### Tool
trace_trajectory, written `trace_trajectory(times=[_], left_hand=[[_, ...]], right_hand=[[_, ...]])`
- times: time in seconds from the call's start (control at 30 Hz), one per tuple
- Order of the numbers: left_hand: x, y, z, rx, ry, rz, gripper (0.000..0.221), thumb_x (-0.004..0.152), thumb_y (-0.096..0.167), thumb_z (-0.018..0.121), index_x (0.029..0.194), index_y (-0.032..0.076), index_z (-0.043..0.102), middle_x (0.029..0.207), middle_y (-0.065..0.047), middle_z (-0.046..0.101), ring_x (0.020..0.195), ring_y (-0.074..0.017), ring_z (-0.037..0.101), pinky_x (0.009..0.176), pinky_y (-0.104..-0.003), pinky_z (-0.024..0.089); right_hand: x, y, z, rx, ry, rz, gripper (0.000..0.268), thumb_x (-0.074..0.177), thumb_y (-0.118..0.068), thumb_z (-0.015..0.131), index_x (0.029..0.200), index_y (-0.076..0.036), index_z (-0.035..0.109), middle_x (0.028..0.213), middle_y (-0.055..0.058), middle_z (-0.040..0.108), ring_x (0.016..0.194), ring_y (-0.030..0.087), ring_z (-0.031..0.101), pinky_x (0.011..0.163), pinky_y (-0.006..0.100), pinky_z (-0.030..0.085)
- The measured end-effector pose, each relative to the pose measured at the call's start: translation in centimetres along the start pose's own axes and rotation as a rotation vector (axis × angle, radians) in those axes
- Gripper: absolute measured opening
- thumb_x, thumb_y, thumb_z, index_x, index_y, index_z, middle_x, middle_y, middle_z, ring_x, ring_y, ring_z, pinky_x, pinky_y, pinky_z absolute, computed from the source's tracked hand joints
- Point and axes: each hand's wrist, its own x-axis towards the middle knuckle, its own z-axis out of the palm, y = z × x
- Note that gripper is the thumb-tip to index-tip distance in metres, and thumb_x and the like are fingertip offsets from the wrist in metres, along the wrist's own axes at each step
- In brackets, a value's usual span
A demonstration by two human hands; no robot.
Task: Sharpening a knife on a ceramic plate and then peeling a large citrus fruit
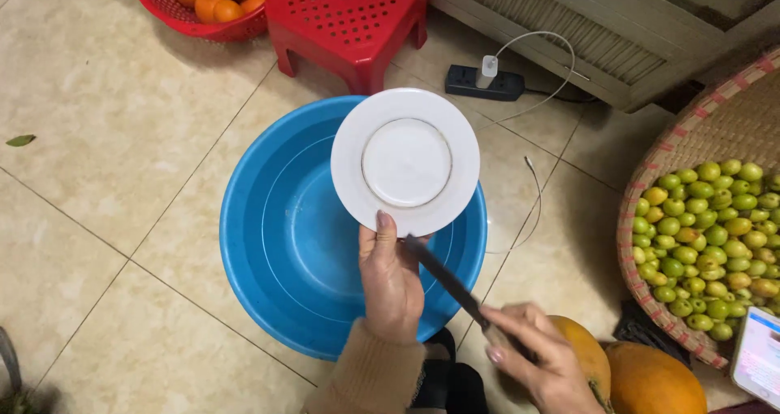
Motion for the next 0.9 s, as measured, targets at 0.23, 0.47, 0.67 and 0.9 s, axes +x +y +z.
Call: trace_trajectory(times=[0.23, 0.47, 0.67, 0.9], left_hand=[[-0.5, -0.2, 0.6, -0.06, -0.009, -0.017, 0.058, 0.094, 0.023, 0.055, 0.151, 0.011, 0.05, 0.144, -0.016, 0.063, 0.128, -0.034, 0.061, 0.098, -0.05, 0.054], [-0.2, -1.8, 0.8, -0.024, -0.026, 0.002, 0.048, 0.097, 0.024, 0.054, 0.143, 0.008, 0.055, 0.139, -0.019, 0.067, 0.119, -0.0344, 0.066, 0.094, -0.049, 0.057], [-0.1, -0.2, 1.2, -0.021, 0.036, -0.013, 0.053, 0.096, 0.021, 0.054, 0.148, 0.008, 0.053, 0.142, -0.016, 0.065, 0.126, -0.0318, 0.063, 0.104, -0.045, 0.052], [-1.0, 0.7, 1.9, -0.033, 0.038, -0.049, 0.055, 0.097, 0.022, 0.051, 0.15, 0.01, 0.051, 0.144, -0.014, 0.063, 0.13, -0.0307, 0.06, 0.109, -0.045, 0.049]], right_hand=[[5.9, -4.1, -0.8, 0.626, -0.035, 0.379, 0.054, 0.091, -0.022, 0.064, 0.135, 0.009, 0.06, 0.081, 0.03, 0.075, 0.054, 0.032, 0.073, 0.043, 0.035, 0.058], [13.7, -5.4, 0.4, -0.025, 0.254, -0.016, 0.05, 0.087, -0.015, 0.076, 0.136, -0.013, 0.068, 0.091, 0.005, 0.062, 0.081, 0.014, 0.058, 0.075, 0.025, 0.046], [4.1, -0.4, 1.1, -0.339, 0.18, -0.119, 0.05, 0.087, -0.021, 0.078, 0.136, -0.018, 0.07, 0.1, 0.004, 0.05, 0.095, 0.018, 0.057, 0.091, 0.027, 0.045], [1.3, -0.2, -0.3, 0.575, 0.044, 0.598, 0.055, 0.087, -0.004, 0.068, 0.142, 0.003, 0.065, 0.092, 0.028, 0.073, 0.067, 0.034, 0.073, 0.051, 0.038, 0.059]])
